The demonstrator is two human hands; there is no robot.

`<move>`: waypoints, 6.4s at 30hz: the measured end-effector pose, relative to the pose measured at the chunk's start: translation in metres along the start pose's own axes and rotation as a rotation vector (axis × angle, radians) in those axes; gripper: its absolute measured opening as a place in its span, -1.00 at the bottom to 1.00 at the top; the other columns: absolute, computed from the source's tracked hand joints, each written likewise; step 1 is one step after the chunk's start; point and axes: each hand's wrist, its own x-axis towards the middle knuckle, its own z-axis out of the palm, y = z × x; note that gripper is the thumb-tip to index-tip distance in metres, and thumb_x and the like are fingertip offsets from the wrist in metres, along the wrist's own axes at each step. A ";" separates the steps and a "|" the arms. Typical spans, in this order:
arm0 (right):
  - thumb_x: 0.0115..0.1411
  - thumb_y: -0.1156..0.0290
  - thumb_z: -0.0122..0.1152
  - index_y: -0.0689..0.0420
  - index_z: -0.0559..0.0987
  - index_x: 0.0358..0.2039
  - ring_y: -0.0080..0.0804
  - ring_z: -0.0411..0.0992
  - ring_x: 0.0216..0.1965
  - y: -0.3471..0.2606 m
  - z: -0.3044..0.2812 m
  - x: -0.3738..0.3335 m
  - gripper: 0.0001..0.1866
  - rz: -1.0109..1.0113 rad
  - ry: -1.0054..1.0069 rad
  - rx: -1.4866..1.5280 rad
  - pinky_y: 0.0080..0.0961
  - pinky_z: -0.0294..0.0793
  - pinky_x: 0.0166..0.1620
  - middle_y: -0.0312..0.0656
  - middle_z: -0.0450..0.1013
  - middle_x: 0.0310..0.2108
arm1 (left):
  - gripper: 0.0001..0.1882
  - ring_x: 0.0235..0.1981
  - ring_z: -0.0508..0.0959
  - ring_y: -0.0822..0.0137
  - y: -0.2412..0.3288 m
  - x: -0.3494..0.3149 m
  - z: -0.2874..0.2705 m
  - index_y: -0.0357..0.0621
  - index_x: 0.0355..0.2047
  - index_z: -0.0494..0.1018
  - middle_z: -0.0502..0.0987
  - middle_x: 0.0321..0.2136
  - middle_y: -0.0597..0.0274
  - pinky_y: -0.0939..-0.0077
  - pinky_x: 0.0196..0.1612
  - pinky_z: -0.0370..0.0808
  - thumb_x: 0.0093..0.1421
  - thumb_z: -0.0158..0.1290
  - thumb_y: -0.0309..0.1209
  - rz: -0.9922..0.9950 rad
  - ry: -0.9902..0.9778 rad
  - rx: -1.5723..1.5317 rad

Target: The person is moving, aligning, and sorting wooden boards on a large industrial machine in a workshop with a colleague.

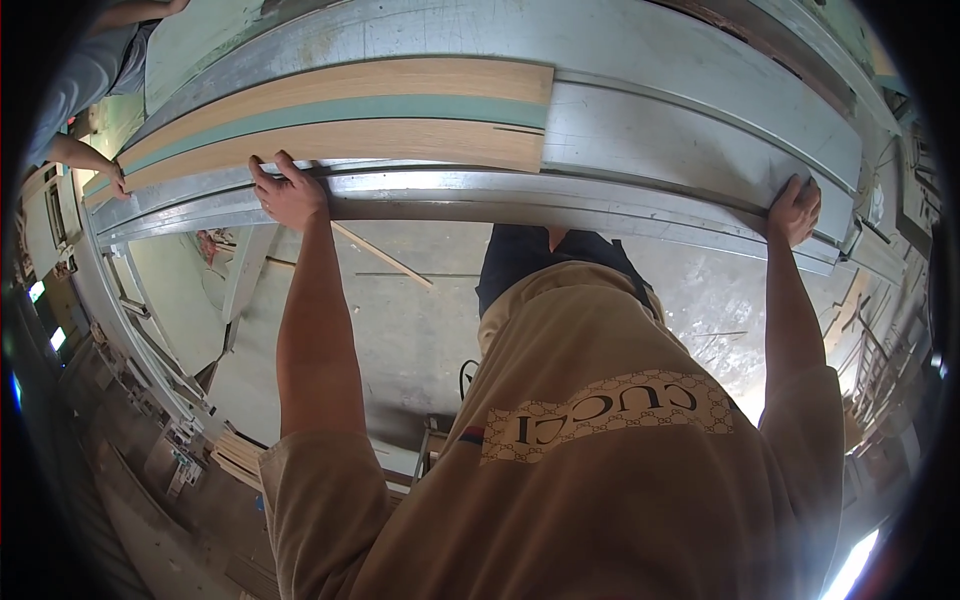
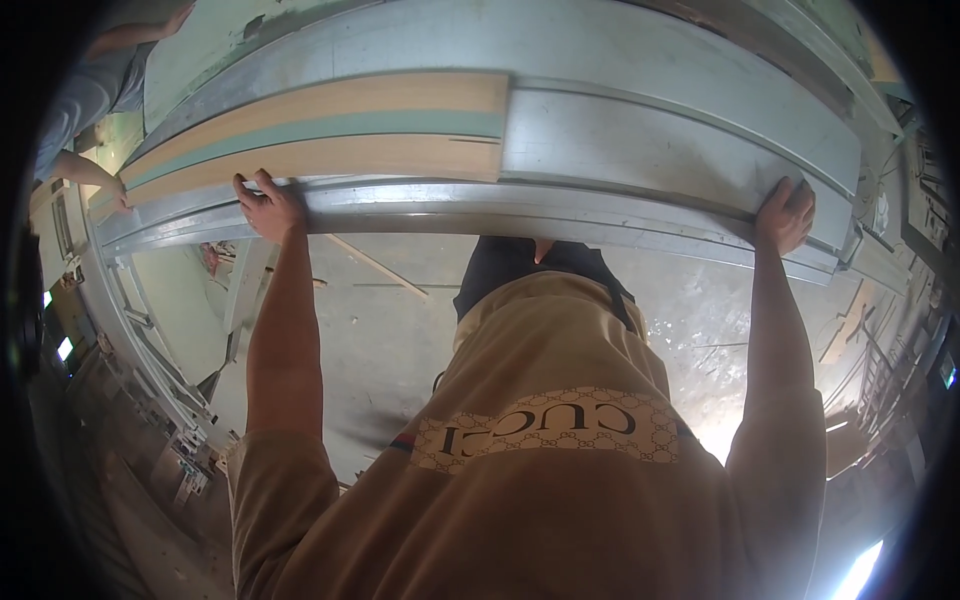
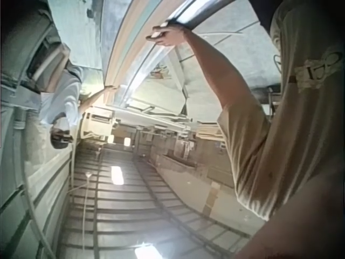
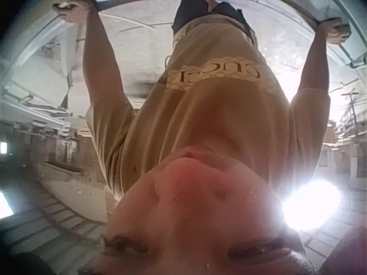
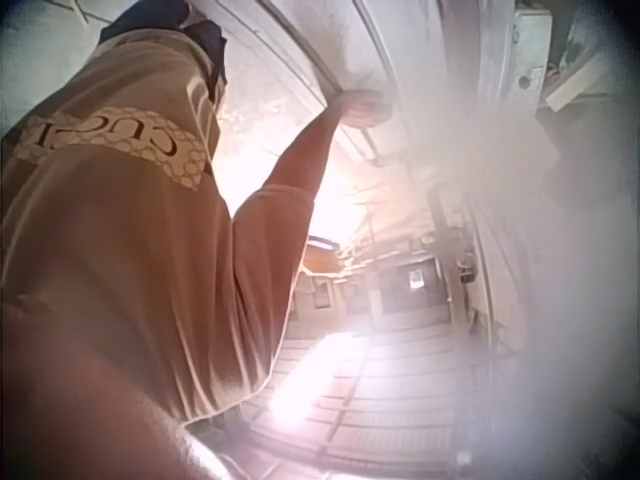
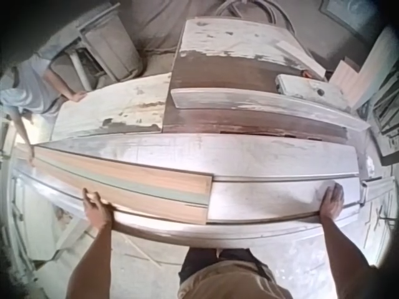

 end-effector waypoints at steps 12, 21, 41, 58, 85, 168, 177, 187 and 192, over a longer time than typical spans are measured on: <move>0.40 -0.31 0.03 -0.19 0.46 0.39 0.10 0.37 0.37 0.002 0.001 0.001 -0.29 -0.017 0.019 -0.020 0.07 0.31 0.37 -0.13 0.41 0.40 | -0.21 0.25 0.47 -0.19 0.001 -0.001 0.000 0.10 0.50 0.28 0.47 0.24 -0.13 -0.08 0.36 0.30 0.47 -0.16 0.30 0.016 0.018 -0.031; 0.39 -0.33 0.03 -0.18 0.46 0.39 0.08 0.34 0.41 0.001 0.001 0.001 -0.28 -0.004 0.002 -0.003 0.06 0.28 0.39 -0.15 0.39 0.42 | -0.21 0.24 0.48 -0.18 0.001 0.000 -0.001 0.11 0.50 0.28 0.49 0.22 -0.13 -0.07 0.35 0.30 0.48 -0.16 0.30 0.026 0.024 -0.025; 0.40 -0.33 0.02 -0.15 0.46 0.40 0.07 0.33 0.42 0.004 0.002 0.001 -0.27 -0.018 0.006 -0.020 0.06 0.28 0.39 -0.15 0.38 0.43 | -0.20 0.31 0.47 -0.19 0.004 0.000 -0.002 0.07 0.50 0.28 0.48 0.32 -0.12 -0.05 0.36 0.35 0.46 -0.15 0.28 0.003 0.010 0.000; 0.39 -0.31 0.04 -0.17 0.47 0.38 0.09 0.35 0.39 0.002 0.001 0.001 -0.29 -0.015 0.014 -0.015 0.05 0.29 0.38 -0.13 0.41 0.40 | -0.21 0.29 0.46 -0.17 0.002 -0.001 0.000 0.09 0.50 0.27 0.47 0.29 -0.09 -0.08 0.38 0.28 0.47 -0.16 0.30 0.017 0.015 -0.023; 0.40 -0.31 0.03 -0.17 0.46 0.39 0.09 0.34 0.40 -0.001 -0.001 0.000 -0.29 -0.012 0.000 -0.004 0.06 0.28 0.39 -0.13 0.40 0.41 | -0.22 0.28 0.46 -0.16 0.001 0.000 -0.001 0.11 0.50 0.27 0.47 0.29 -0.08 -0.07 0.38 0.29 0.47 -0.16 0.29 -0.002 -0.003 -0.010; 0.38 -0.35 0.03 -0.19 0.46 0.39 0.12 0.35 0.39 0.004 0.002 0.001 -0.27 -0.018 0.013 0.007 0.09 0.28 0.38 -0.12 0.40 0.42 | -0.22 0.23 0.48 -0.17 0.002 0.000 -0.001 0.12 0.50 0.28 0.49 0.22 -0.12 -0.04 0.34 0.30 0.47 -0.14 0.29 0.013 0.021 -0.033; 0.40 -0.33 0.04 -0.19 0.45 0.42 0.03 0.30 0.44 0.004 -0.001 -0.001 -0.27 -0.002 -0.016 -0.012 0.04 0.26 0.41 -0.19 0.37 0.44 | -0.21 0.22 0.47 -0.18 -0.001 -0.004 0.000 0.11 0.50 0.29 0.49 0.20 -0.12 -0.05 0.34 0.30 0.46 -0.14 0.30 0.032 0.039 -0.038; 0.45 -0.15 0.10 0.09 0.58 0.27 0.08 0.48 0.28 0.008 0.025 0.008 -0.37 -0.169 0.080 0.026 0.00 0.45 0.31 0.00 0.53 0.27 | -0.24 0.25 0.46 -0.22 0.003 0.010 -0.012 0.02 0.47 0.32 0.48 0.22 -0.16 -0.10 0.31 0.35 0.44 -0.03 0.19 0.036 0.052 -0.051; 0.49 -0.21 0.06 0.12 0.52 0.37 0.09 0.44 0.35 0.048 0.051 0.019 -0.28 -0.173 0.016 0.091 0.01 0.40 0.37 0.03 0.49 0.34 | -0.26 0.34 0.37 -0.19 0.008 0.014 -0.029 -0.10 0.47 0.28 0.46 0.24 -0.19 -0.09 0.45 0.17 0.44 0.03 0.05 -0.017 -0.023 -0.065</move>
